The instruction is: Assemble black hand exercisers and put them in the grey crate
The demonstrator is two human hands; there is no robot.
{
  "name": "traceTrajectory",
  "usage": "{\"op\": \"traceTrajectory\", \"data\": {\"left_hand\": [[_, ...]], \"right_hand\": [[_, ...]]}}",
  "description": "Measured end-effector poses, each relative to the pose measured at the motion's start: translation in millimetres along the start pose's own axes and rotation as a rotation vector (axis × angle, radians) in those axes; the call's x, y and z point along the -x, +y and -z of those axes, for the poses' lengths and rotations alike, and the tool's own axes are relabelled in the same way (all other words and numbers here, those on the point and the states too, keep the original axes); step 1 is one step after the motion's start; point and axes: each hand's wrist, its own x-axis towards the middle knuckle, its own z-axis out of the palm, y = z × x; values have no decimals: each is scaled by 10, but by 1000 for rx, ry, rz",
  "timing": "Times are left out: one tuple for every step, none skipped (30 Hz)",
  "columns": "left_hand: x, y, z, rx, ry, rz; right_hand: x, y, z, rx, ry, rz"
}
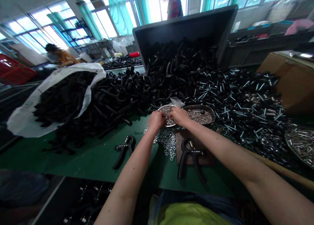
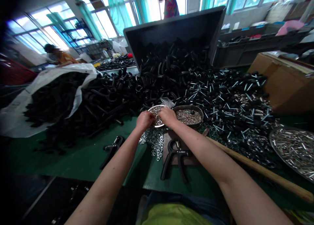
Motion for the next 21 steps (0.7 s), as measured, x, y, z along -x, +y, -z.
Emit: {"op": "traceTrajectory", "data": {"left_hand": [[-10,1,-16,7,-3,-4],[-12,1,-31,14,-5,-5],[-10,-3,-42,23,-6,-2],[-6,-9,-49,34,-6,4],[-2,-18,-51,46,-6,12],[1,-29,-49,59,-3,22],[3,-39,-42,73,2,32],[6,-48,-32,87,13,40],[9,-54,-18,101,26,46],[13,-58,-3,115,43,49],[20,-60,13,130,59,51],[30,-59,28,144,74,52],[41,-56,41,154,85,54],[54,-52,52,170,95,58],[68,-47,59,198,108,67],[82,-39,62,247,125,83],[96,-30,63,335,141,110],[110,-18,60,451,154,146],[126,-3,56,577,160,185],[145,14,52,696,156,219],[170,34,48,792,143,244]], "right_hand": [[-40,-13,-24,-7,1,10],[-68,-22,-42,-17,2,17],[-84,-29,-52,-30,6,20],[-90,-32,-53,-45,12,16],[-86,-32,-46,-64,22,6],[-70,-27,-32,-86,35,-10],[-40,-16,-10,-112,50,-31],[7,1,16,-142,66,-52],[73,24,44,-176,80,-70],[160,53,71,-214,89,-81],[265,87,94,-255,93,-86],[386,124,109,-298,93,-85],[519,161,115,-339,88,-84],[657,198,108,-377,82,-86],[793,231,91,-411,73,-91],[921,260,61,-440,66,-101],[1033,284,23,-465,59,-113],[1127,302,-21,-486,56,-127],[1200,314,-68,-502,55,-143],[1252,321,-112,-515,57,-157],[1285,323,-150,-522,59,-168]]}}
